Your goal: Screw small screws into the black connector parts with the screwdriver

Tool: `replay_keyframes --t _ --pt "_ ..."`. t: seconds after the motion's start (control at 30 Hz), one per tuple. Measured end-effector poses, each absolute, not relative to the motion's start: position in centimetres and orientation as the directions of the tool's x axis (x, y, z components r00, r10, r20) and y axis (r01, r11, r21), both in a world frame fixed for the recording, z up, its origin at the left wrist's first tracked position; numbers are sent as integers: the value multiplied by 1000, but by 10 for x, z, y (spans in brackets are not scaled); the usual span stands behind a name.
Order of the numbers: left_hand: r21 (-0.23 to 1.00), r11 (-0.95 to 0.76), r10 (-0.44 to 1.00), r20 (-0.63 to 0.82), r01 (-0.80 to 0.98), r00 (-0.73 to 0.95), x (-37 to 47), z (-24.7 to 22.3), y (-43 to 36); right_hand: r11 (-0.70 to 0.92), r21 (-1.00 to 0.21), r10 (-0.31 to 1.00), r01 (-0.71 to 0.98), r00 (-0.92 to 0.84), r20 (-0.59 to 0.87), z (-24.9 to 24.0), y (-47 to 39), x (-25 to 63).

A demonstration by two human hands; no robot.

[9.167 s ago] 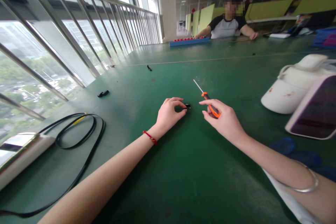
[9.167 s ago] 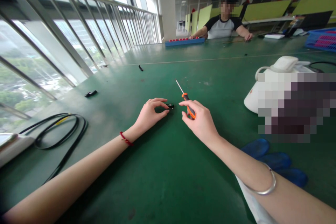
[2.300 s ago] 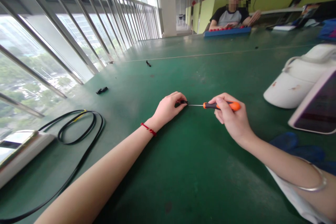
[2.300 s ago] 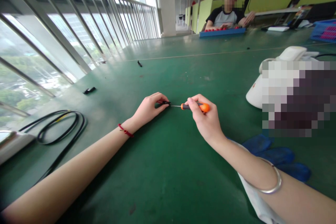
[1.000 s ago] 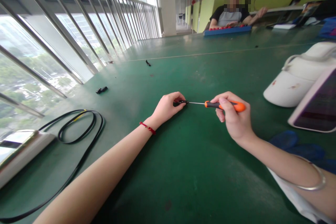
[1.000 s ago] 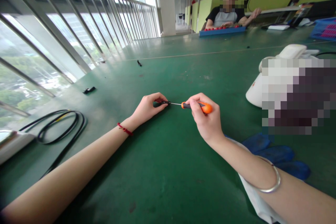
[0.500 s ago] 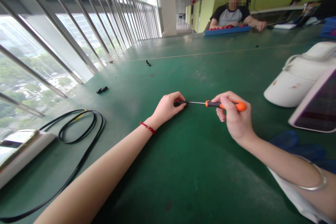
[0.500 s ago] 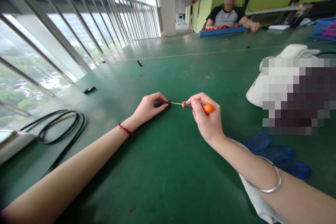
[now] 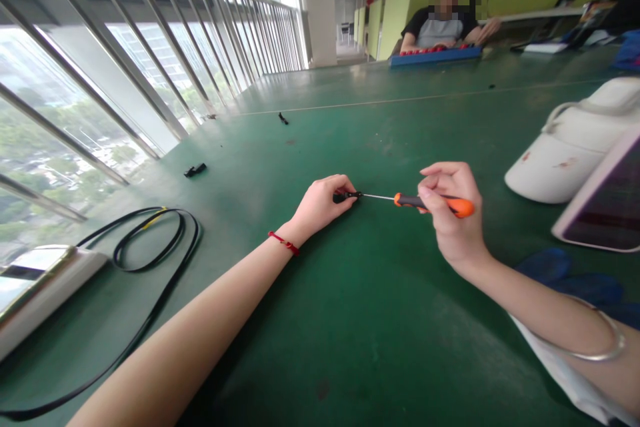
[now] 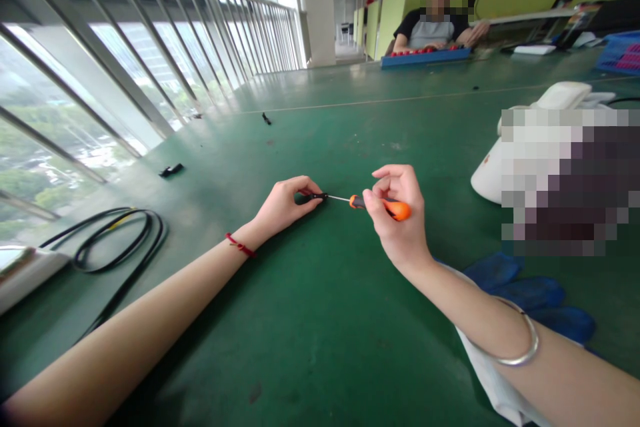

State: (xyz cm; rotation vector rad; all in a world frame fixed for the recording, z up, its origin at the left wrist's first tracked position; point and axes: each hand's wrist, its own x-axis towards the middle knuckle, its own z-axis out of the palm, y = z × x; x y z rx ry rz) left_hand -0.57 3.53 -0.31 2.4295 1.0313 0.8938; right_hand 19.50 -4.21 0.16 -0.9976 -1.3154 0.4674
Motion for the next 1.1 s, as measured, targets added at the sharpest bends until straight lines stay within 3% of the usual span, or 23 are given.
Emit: replay_keyframes --t 0.13,0.33,0.53,0.7,0.9,1.1 --pt "517 -682 729 420 517 541 -5 -3 35 440 -835 818 331 235 524 4 -47 192" --pt "504 -687 725 429 524 539 -5 -2 35 590 -756 719 282 241 652 3 -46 192" --pt "489 -695 718 432 528 546 -5 -3 35 491 -773 788 402 174 591 9 -52 190" --pt "490 -692 721 432 530 542 -5 -4 35 606 -710 688 359 211 694 8 -50 189" --pt "509 -673 738 418 537 530 -4 -3 34 480 -774 796 413 166 583 10 -53 189" --pt "520 -689 722 428 505 544 -5 -2 34 515 -736 782 439 111 613 12 -56 188"
